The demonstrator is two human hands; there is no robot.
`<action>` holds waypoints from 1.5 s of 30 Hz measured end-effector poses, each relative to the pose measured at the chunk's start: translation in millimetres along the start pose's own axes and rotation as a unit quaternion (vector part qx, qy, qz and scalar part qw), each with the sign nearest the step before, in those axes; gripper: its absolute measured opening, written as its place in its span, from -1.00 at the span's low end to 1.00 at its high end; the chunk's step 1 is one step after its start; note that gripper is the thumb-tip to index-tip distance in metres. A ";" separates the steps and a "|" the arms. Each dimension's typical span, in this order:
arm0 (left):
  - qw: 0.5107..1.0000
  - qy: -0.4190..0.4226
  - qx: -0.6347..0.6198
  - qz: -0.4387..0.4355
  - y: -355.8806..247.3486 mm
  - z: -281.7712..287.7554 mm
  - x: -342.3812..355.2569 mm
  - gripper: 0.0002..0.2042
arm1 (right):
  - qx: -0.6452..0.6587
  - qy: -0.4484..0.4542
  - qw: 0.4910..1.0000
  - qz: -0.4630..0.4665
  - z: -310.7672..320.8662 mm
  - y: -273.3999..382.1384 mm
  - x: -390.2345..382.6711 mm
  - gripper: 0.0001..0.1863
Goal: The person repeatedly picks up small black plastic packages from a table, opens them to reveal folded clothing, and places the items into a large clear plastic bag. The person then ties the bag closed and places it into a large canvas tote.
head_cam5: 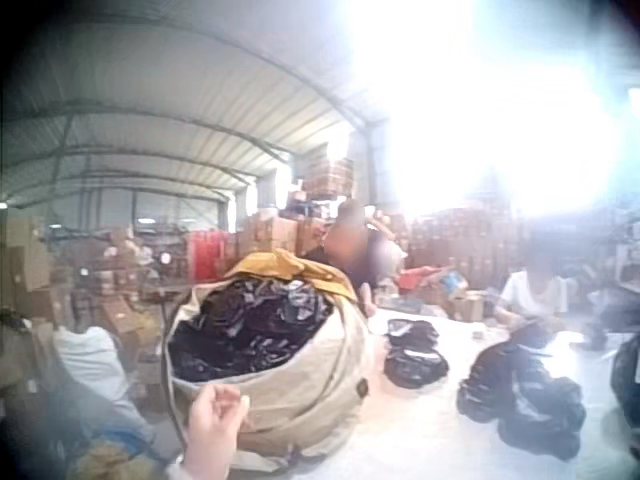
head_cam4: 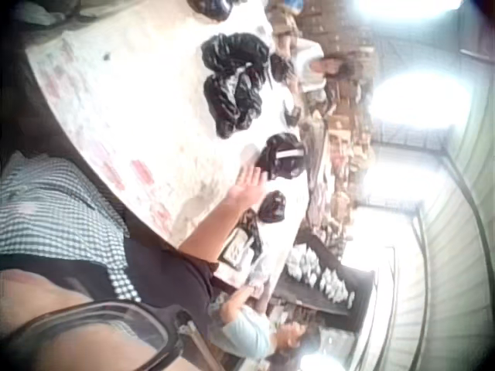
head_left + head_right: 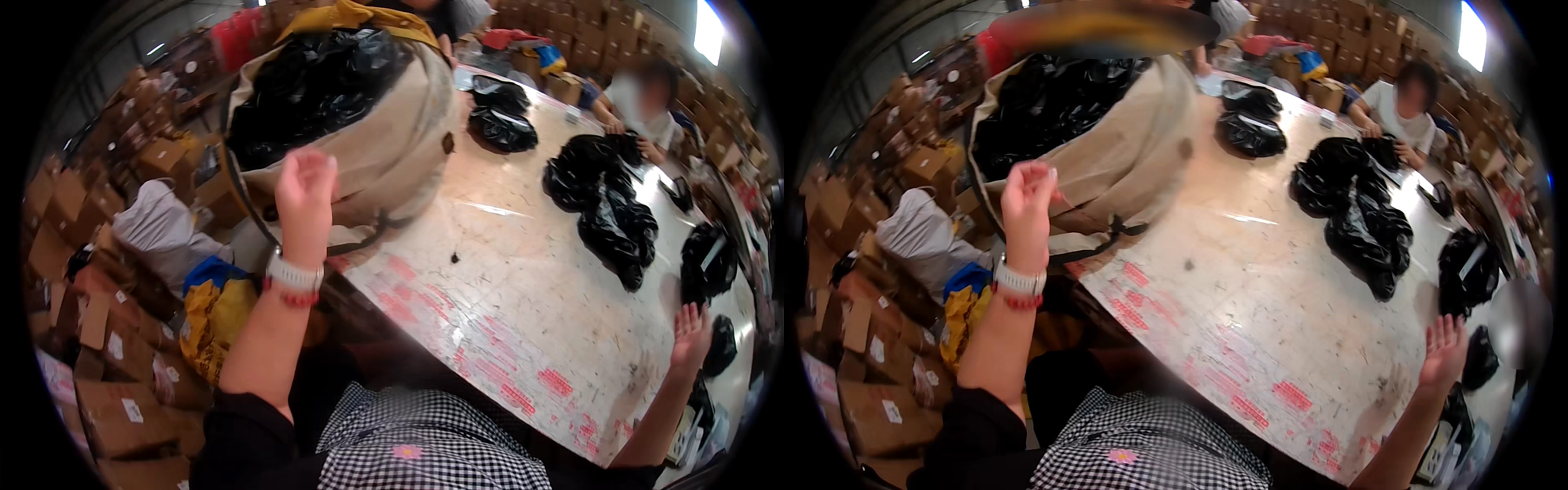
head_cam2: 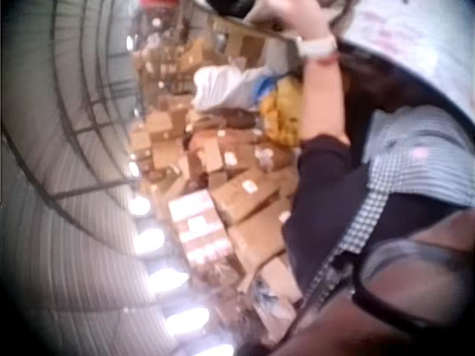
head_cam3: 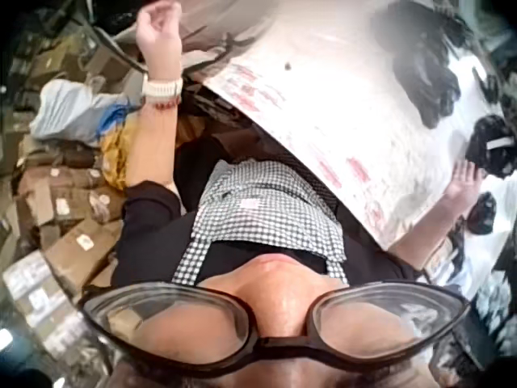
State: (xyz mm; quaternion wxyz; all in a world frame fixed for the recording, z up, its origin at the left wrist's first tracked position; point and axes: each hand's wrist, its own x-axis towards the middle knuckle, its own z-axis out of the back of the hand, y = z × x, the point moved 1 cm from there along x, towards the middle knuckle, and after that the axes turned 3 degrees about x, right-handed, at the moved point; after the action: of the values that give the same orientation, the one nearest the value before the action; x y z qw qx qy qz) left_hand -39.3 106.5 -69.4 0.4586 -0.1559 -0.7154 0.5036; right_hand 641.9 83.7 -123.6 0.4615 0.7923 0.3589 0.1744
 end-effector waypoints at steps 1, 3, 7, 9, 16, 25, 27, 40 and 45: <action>0.995 -0.036 0.072 -0.067 11.8 9.5 34.4 -0.88 | -0.078 0.050 0.995 0.038 -13.1 -39.8 -14.9 -0.38; 0.965 -0.070 0.220 -0.121 30.6 24.7 87.3 -0.83 | -0.288 0.163 0.938 0.100 -37.9 -119.3 -52.0 -0.34; 0.917 0.056 0.385 -0.090 72.5 23.3 148.6 -0.44 | -0.463 0.312 0.787 0.264 -76.6 -199.7 -130.3 -0.37; 0.841 0.111 0.498 -0.182 109.5 31.0 164.7 -0.22 | -0.571 0.370 0.650 0.337 -103.1 -178.5 -146.3 -0.42; 0.892 0.023 0.439 -0.109 154.1 9.0 120.1 -0.64 | -0.544 0.376 0.702 0.266 -98.9 -182.2 -138.7 -0.59; 0.903 -0.057 -0.421 0.065 45.7 48.4 41.6 -0.71 | -0.543 0.370 0.685 0.315 -94.4 -180.2 -140.6 -0.57; 0.842 0.161 -0.509 0.078 47.3 48.4 5.8 -0.64 | -0.476 0.431 0.699 0.315 -107.6 -175.2 -154.0 -0.43; 0.955 0.189 -0.182 0.139 65.5 -50.8 -162.4 -0.47 | -0.449 0.598 0.650 0.136 -219.3 -197.7 -247.9 -0.70; 0.963 0.210 0.166 0.009 90.4 -62.9 -170.5 -0.65 | -0.430 0.659 0.618 -0.014 -229.6 -184.0 -136.8 -0.39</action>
State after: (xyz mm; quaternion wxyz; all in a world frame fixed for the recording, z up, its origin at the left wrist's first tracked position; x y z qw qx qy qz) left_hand 80.8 66.1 -228.0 0.6134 -0.1869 -0.5079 0.5752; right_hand 334.1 181.2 -155.9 0.3912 0.1712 0.4615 0.7776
